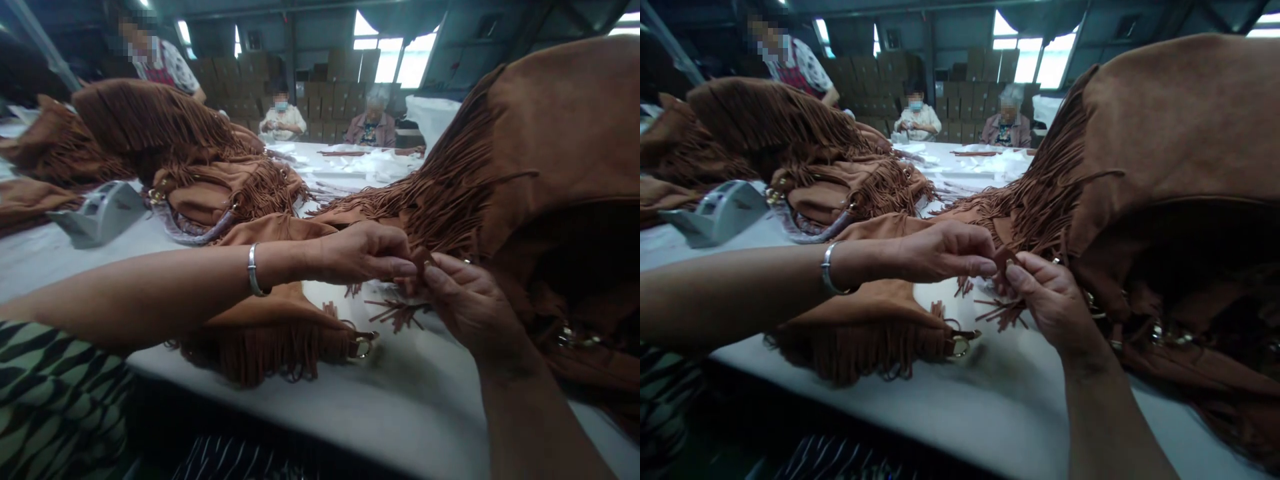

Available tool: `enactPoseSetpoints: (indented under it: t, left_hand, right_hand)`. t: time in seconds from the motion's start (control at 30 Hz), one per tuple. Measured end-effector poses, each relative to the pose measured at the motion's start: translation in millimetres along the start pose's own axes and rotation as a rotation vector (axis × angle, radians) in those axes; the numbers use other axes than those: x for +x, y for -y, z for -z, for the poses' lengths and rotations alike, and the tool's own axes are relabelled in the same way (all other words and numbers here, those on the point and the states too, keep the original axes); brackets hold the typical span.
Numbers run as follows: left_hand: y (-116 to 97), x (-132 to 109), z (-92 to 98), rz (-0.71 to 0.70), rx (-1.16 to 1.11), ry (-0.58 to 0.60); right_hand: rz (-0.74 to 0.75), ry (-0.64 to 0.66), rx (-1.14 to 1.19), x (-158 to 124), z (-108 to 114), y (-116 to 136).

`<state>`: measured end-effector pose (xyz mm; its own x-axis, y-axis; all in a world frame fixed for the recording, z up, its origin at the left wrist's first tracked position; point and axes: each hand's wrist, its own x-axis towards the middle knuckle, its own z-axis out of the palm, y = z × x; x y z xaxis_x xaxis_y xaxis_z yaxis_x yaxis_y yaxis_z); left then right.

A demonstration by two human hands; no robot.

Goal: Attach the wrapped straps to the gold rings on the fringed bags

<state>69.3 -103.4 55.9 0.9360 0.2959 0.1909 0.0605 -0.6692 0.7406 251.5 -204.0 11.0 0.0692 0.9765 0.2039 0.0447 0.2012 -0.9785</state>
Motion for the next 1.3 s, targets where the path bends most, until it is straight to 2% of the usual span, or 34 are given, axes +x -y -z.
enactPoseSetpoints:
  t: [0.07,0.13,0.27,0.37,0.43,0.5,0.67,0.77,0.97,1.17,1.3]
  left_hand:
    - [10,-8,-4.7,0.063,-0.059,0.089]
    - [21,-17,-12.8,0.073,-0.057,0.28]
    - [33,-19,-31.4,-0.06,0.096,0.664]
    - [38,-14,-39.1,-0.115,0.21,0.79]
    - [43,-13,-38.5,-0.042,0.116,0.794]
    - [51,-17,-34.4,0.086,-0.088,0.717]
    - [76,-38,-22.8,0.258,-0.748,0.203]
    - [86,-50,-18.9,0.354,-1.001,-0.017]
    - [81,-64,-10.8,0.329,-1.051,-0.143]
    - [80,-73,-18.6,0.291,-0.98,-0.454]
    - [80,-77,-26.1,0.227,-1.009,-0.458]
  right_hand:
    - [0.035,-0.077,0.021,2,-4,-3]
    - [0.033,-0.093,-0.023,5,-7,-8]
    - [-0.042,-0.069,-0.147,9,-8,-22]
    - [-0.076,-0.087,-0.203,11,-7,-28]
    - [-0.085,-0.086,-0.237,12,-7,-30]
    - [-0.07,-0.09,-0.238,13,-9,-31]
    - [-0.109,-0.182,-0.091,11,-23,-34]
    - [-0.172,-0.177,-0.016,10,-38,-41]
    - [-0.252,-0.079,0.081,11,-61,-50]
    - [-0.226,-0.11,0.023,19,-79,-46]
    - [-0.254,-0.146,0.011,27,-100,-47]
